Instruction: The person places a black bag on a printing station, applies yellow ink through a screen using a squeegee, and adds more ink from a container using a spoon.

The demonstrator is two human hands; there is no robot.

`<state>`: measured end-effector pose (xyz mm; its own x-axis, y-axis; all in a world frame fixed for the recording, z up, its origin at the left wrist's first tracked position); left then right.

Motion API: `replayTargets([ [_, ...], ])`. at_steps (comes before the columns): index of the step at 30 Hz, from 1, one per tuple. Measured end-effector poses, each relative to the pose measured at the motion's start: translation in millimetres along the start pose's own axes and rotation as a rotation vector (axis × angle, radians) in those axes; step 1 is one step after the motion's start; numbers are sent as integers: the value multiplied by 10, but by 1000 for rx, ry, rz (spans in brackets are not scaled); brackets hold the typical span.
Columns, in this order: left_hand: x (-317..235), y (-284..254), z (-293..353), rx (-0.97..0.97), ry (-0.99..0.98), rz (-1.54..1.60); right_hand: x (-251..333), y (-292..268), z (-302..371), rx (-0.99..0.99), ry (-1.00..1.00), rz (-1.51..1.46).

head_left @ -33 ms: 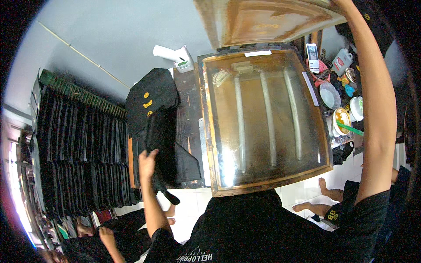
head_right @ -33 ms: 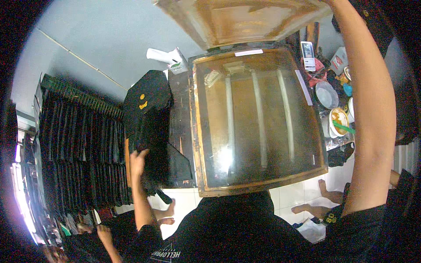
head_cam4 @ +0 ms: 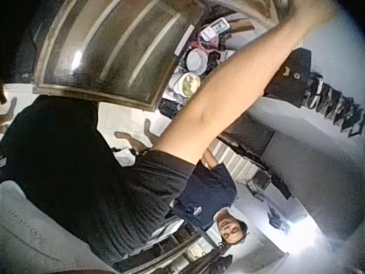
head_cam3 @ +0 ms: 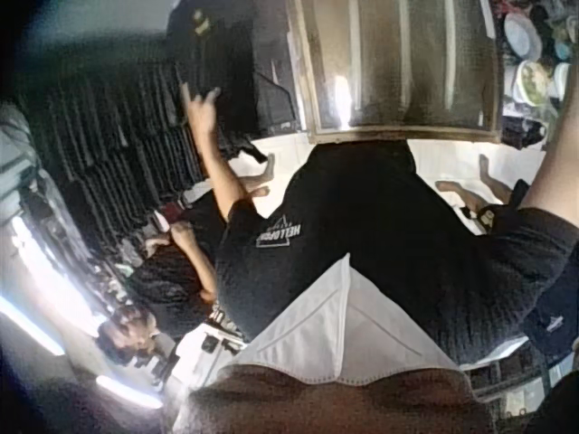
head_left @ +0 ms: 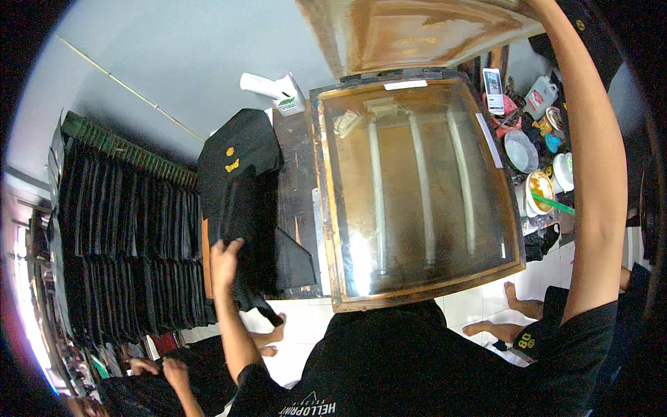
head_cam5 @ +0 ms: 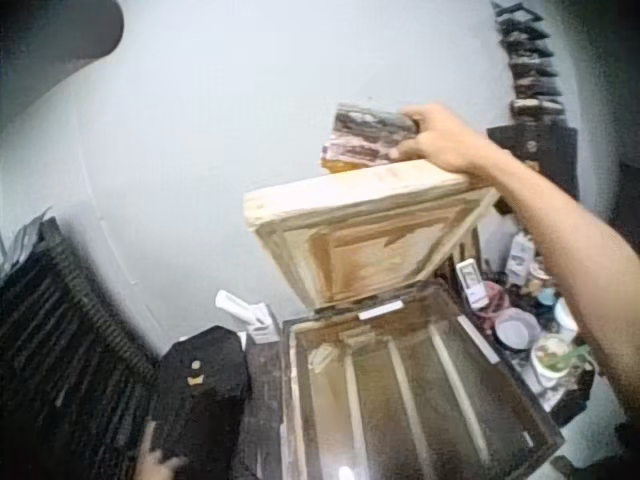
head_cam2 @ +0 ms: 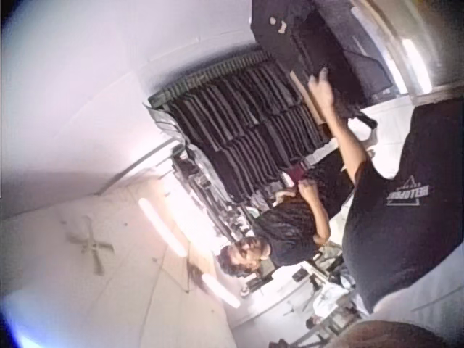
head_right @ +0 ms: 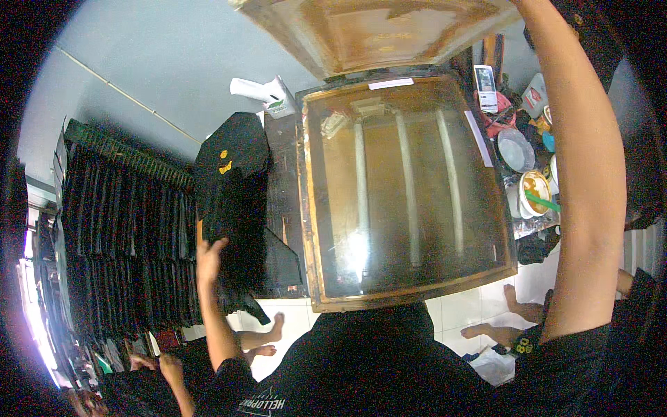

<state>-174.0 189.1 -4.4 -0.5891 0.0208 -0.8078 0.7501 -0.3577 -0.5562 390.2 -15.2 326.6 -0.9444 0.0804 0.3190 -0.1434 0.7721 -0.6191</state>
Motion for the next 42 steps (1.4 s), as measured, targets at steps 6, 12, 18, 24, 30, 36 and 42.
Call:
replayTargets([
  [6,-1299,231,676,-70,205,-566,-158,-33,-168,2,-77,106],
  [12,-1867,2023,1289,487,388,-465,-153,5,-263,17,-91,119],
  [18,-2211,3775,1239,428,501,-428,-311,-78,-322,0,-171,173],
  [24,-2756,4349,1227,450,437,-454,-392,-118,-351,1,-211,112],
  [30,-2143,3416,845,333,423,70,-215,39,-301,102,-196,-32],
  [36,-165,1627,129,-293,35,-201,-232,60,-304,-17,-234,119],
  [42,1641,1513,31,-162,-179,-884,-161,175,-311,43,-160,103],
])
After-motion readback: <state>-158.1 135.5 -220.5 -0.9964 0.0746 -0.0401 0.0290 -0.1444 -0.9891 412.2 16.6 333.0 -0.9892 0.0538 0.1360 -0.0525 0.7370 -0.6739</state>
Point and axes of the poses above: each hand's wrist, its own z-axis away from the middle knuckle, its own y-axis out of the palm, x = y × z, the point moved 1 cm from there along -z, towards the middle knuckle
